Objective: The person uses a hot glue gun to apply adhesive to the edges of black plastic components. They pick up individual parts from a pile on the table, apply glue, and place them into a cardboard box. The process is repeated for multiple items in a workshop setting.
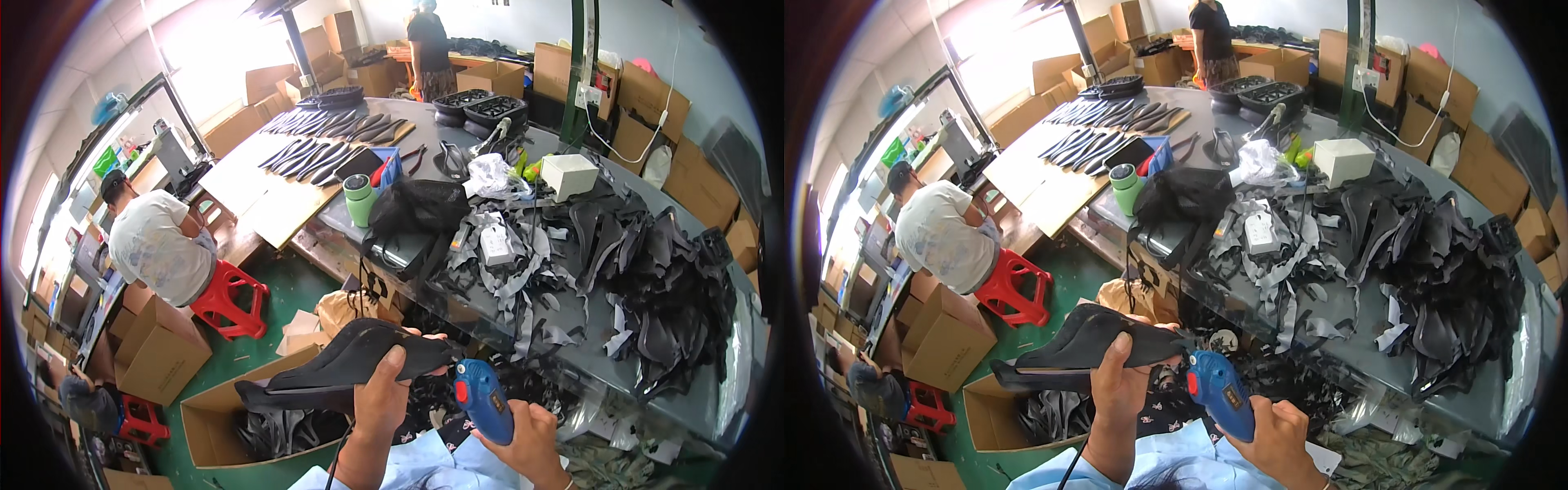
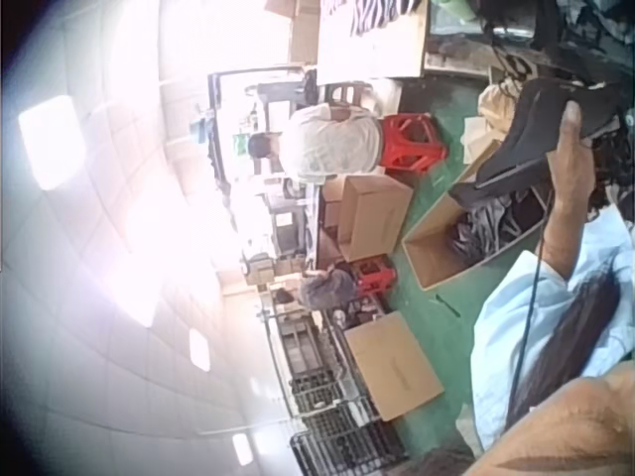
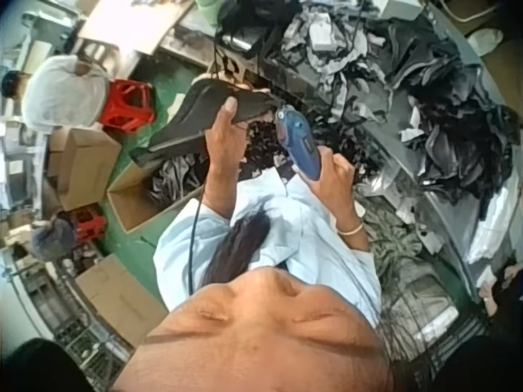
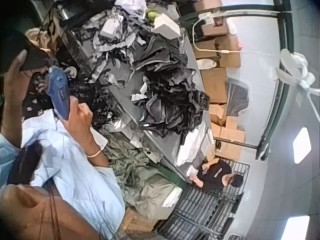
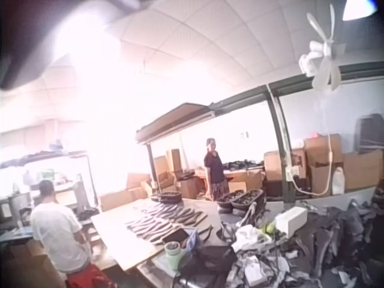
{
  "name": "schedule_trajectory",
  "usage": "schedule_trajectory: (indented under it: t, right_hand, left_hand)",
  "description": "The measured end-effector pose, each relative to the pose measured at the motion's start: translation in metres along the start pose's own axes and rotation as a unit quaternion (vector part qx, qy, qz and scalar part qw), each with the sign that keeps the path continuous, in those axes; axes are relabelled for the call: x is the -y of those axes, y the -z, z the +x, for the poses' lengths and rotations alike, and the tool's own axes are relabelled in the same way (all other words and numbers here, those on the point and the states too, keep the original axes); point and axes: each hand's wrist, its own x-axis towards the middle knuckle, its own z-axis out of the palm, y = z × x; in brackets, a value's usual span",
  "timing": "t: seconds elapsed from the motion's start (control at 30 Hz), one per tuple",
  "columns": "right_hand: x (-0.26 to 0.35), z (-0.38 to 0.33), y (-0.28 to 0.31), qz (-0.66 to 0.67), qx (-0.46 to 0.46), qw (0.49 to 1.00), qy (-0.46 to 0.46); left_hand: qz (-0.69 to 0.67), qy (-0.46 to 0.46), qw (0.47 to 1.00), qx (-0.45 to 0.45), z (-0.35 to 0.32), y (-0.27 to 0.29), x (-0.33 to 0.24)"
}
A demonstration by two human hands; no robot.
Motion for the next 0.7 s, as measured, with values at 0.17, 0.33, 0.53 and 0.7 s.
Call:
schedule_trajectory:
  t: [0.17, 0.33, 0.53, 0.7]
  right_hand:
    - [0.005, 0.004, 0.006, 0.001, -0.005, 1.0, 0.01]
    - [0.012, 0.001, 0.01, -0.005, -0.024, 1.0, -0.005]
    - [0.018, 0.002, 0.009, 0.016, -0.01, 1.0, -0.011]
    - [0.017, -0.001, 0.004, 0.025, -0.017, 0.999, -0.026]
  left_hand:
    - [-0.011, 0.002, 1.0, 0.011, -0.002, 0.0, -0.002]
    - [0.018, -0.007, 1.0, 0.005, -0.003, -0.006, 0.0]
    - [0.109, -0.017, 0.994, -0.011, -0.006, -0.002, 0.005]
    - [0.087, -0.102, 0.991, -0.009, -0.008, 0.006, 0.002]
